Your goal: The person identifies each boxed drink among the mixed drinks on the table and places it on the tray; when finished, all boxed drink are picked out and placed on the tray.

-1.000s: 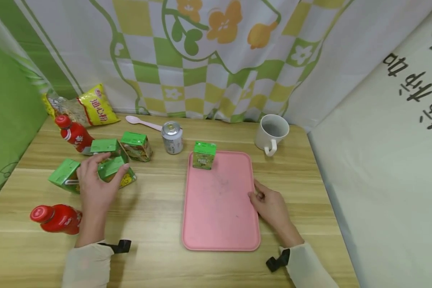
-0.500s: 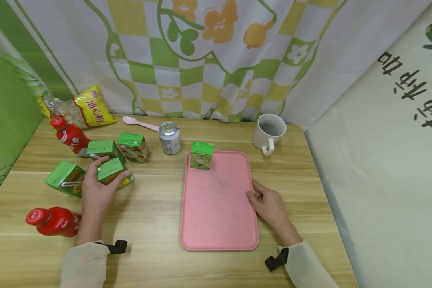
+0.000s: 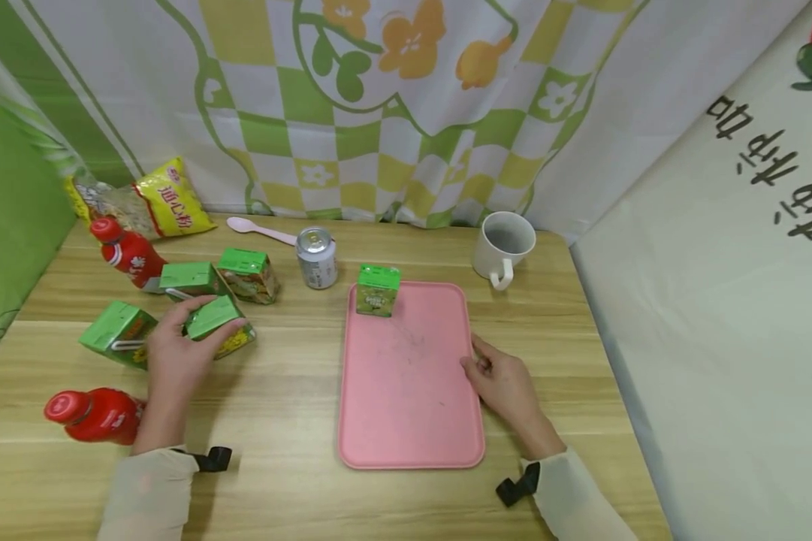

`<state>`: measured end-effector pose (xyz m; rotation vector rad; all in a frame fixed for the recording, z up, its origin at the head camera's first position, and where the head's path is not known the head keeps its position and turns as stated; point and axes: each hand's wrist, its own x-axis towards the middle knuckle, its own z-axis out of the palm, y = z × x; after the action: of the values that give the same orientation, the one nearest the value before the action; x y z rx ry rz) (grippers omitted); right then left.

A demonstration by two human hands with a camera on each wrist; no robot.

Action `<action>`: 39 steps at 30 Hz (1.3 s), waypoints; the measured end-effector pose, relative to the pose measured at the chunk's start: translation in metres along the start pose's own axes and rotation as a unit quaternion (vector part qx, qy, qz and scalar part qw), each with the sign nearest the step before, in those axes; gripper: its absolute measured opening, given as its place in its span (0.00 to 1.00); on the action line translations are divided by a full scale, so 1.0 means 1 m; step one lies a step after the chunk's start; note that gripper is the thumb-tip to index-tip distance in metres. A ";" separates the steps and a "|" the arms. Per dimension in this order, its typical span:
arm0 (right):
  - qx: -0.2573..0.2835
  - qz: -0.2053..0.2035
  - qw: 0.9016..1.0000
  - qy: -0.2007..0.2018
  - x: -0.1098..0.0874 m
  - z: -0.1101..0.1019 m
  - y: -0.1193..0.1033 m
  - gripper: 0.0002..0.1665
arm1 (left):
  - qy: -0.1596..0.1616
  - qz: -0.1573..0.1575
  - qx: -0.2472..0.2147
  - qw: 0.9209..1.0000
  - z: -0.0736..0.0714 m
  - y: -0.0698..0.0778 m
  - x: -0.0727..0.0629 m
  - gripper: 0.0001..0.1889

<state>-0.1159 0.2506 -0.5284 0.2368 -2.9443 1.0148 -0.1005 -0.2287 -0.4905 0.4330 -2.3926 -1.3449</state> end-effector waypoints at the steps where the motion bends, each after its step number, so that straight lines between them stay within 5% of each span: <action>1: -0.001 0.000 1.000 -0.001 0.000 0.000 0.000 0.31 | -0.003 0.008 0.005 1.000 0.000 0.002 0.000 0.31; 9: 0.003 -0.004 1.000 -0.003 0.000 0.000 0.001 0.31 | -0.024 0.109 0.020 0.994 0.007 0.032 -0.006 0.28; 17: 0.002 -0.009 1.000 0.005 0.000 0.000 0.002 0.30 | -0.089 0.158 -0.060 0.982 0.032 0.075 -0.018 0.27; 28: 0.001 -0.006 1.000 -0.005 0.000 0.000 0.001 0.30 | -0.190 0.237 -0.097 0.948 0.097 0.112 -0.042 0.28; 34: 0.002 -0.005 1.000 0.002 -0.001 -0.002 0.001 0.30 | -0.170 0.312 -0.034 0.934 0.134 0.126 -0.042 0.28; 39: 0.002 -0.001 1.000 -0.003 -0.001 -0.002 0.000 0.30 | -0.152 0.398 0.027 0.905 0.152 0.143 -0.033 0.29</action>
<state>-0.1151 0.2522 -0.5273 0.2450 -2.9471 1.0223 -0.1518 -0.0290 -0.4457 -0.7343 -2.3984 -0.9939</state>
